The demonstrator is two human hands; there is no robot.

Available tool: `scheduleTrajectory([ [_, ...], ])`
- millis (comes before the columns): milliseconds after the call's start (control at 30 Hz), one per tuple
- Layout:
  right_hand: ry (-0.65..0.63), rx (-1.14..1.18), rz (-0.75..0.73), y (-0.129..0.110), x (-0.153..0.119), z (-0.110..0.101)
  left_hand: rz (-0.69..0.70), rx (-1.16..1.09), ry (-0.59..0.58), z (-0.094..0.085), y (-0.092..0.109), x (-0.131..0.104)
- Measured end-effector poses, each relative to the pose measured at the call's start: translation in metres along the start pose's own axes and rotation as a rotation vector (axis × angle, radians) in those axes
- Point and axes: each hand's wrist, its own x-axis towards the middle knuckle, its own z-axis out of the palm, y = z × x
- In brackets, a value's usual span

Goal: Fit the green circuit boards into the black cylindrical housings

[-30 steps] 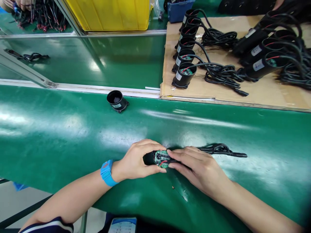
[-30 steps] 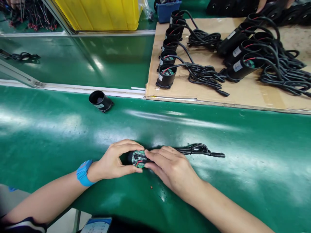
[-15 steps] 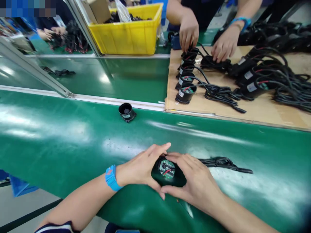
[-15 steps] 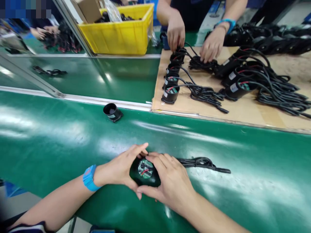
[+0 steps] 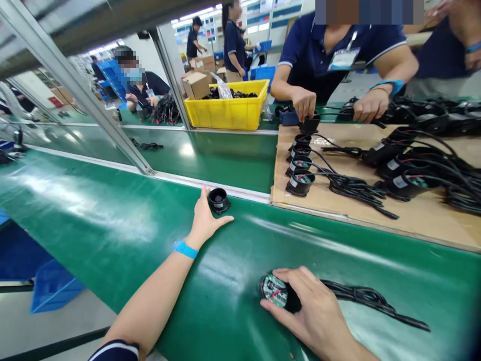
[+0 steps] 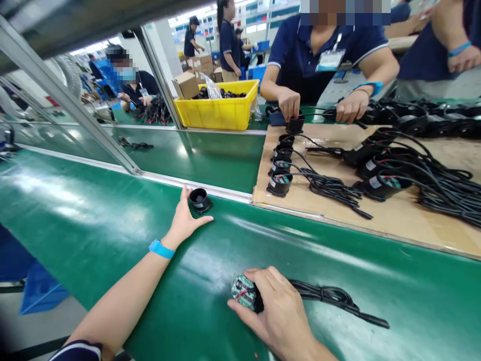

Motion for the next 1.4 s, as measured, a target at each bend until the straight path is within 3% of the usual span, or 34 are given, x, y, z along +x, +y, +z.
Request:
scheduleTrajectory([
  [100, 0.060, 0.022, -0.053, 0.003, 0.003, 0.000, -0.008, 0.019, -0.056, -0.001, -0.004, 0.006],
  [200, 0.133, 0.031, -0.088, 0.004, 0.011, -0.014, 0.038, -0.001, -0.125, -0.004, 0.004, -0.001],
  [433, 0.225, 0.053, 0.090, -0.003, 0.022, -0.066, 0.251, -0.152, -0.504, 0.024, 0.055, -0.064],
  [600, 0.171, 0.043, 0.027, -0.009, 0.025, -0.062, 0.341, -0.125, -0.652, 0.040, 0.083, -0.097],
  [767, 0.015, 0.061, -0.016, -0.004, 0.023, -0.041, 0.344, -0.112, -0.714, 0.038, 0.088, -0.098],
  [967, -0.152, 0.102, 0.185, 0.001, 0.022, -0.039, 0.331, -0.096, -0.751, 0.037, 0.086, -0.097],
  [1100, -0.273, 0.261, 0.244, -0.003, 0.028, -0.041, 0.284, -0.078, -0.747, 0.038, 0.087, -0.101],
  [1267, -0.185, 0.302, 0.320, -0.006, 0.028, -0.026, 0.229, -0.057, -0.685, 0.046, 0.088, -0.107],
  [1333, -0.165, 0.261, 0.297, -0.001, 0.024, -0.018, 0.212, -0.035, -0.639, 0.053, 0.083, -0.106],
  [1400, -0.167, 0.239, 0.241, 0.008, 0.018, -0.013, 0.272, -0.055, -0.670, 0.057, 0.074, -0.101],
])
